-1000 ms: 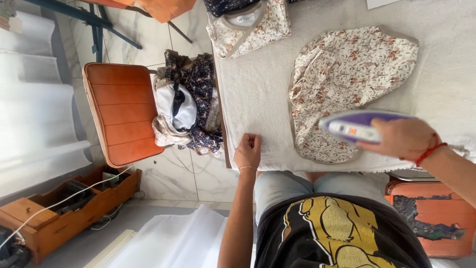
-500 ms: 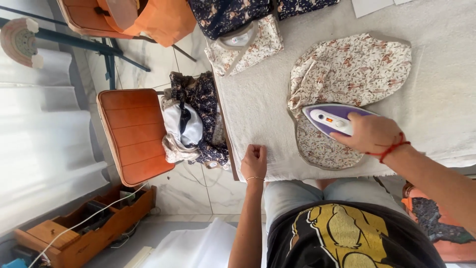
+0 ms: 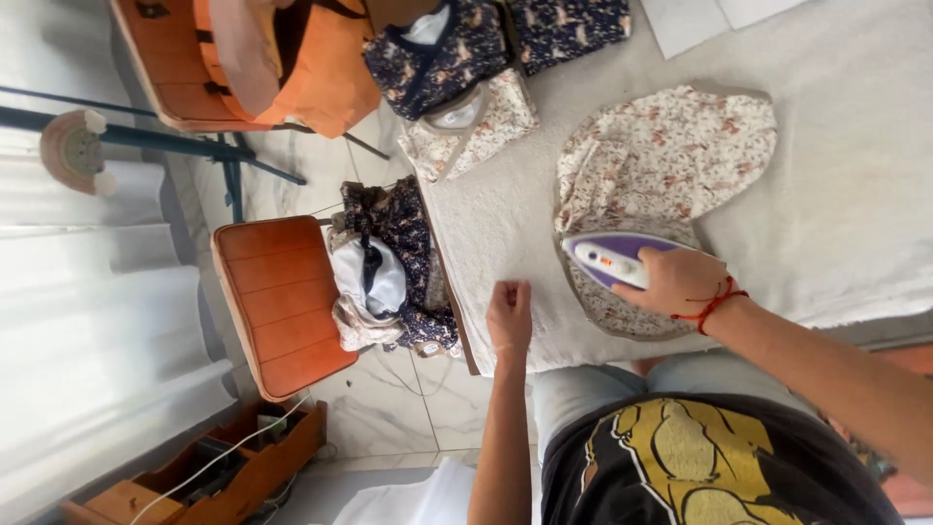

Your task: Ironing and folding baby onesies on a flat surface.

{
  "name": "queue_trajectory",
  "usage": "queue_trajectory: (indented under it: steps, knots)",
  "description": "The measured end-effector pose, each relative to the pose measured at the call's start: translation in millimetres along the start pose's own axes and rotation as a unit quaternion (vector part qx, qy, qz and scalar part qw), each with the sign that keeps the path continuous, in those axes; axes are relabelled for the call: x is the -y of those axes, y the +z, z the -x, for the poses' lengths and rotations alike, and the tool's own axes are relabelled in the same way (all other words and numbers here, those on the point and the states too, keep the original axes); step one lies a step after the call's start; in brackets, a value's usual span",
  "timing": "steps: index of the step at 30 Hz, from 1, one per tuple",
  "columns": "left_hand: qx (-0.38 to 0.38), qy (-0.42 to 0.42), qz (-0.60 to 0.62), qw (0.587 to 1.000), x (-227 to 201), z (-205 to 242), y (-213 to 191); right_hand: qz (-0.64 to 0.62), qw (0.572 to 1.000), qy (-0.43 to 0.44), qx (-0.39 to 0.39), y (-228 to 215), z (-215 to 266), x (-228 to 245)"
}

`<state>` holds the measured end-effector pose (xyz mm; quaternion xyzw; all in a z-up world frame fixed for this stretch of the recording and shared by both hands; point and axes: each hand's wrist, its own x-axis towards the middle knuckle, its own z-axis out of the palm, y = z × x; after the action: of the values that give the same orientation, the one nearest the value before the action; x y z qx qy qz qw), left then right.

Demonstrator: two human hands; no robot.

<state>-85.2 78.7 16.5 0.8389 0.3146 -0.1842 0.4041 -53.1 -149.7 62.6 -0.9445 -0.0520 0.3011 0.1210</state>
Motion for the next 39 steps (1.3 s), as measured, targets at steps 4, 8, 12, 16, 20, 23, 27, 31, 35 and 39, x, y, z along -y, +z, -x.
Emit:
queue_trajectory:
  steps: [4,8,12,16,20,23,27,31,35,39]
  knots:
    - [0.012,0.081,0.044,0.996,-46,-18,16,0.063,0.986,-0.1,0.117,23,21,-35]
    - [0.046,0.092,-0.021,0.994,-57,-45,46,0.101,0.987,-0.058,0.113,44,19,-57]
    - [0.078,-0.008,-0.032,0.996,-92,-32,39,-0.02,0.995,0.044,0.087,-47,20,-55]
    - [0.137,0.001,-0.006,0.99,-77,-38,41,0.004,0.968,0.19,0.167,-70,43,-89]
    - [0.155,0.039,0.038,0.986,-78,-37,36,-0.145,0.924,0.332,0.119,-79,63,-128]
    - [0.104,0.118,0.146,0.977,-75,-26,33,-0.484,0.829,0.27,-0.071,-79,81,-139]
    - [0.04,0.261,0.211,0.941,-90,3,20,-0.458,0.831,0.129,-0.288,75,38,-252]
    - [0.022,0.422,0.273,0.864,-132,49,-10,-0.666,0.651,0.132,-0.339,170,8,-309]
    - [-0.035,0.539,0.22,0.812,-157,75,-34,-0.861,0.036,0.275,-0.426,235,-13,-338]
    - [-0.029,0.582,0.215,0.784,-166,91,-56,-0.579,0.683,0.326,-0.305,205,54,-284]
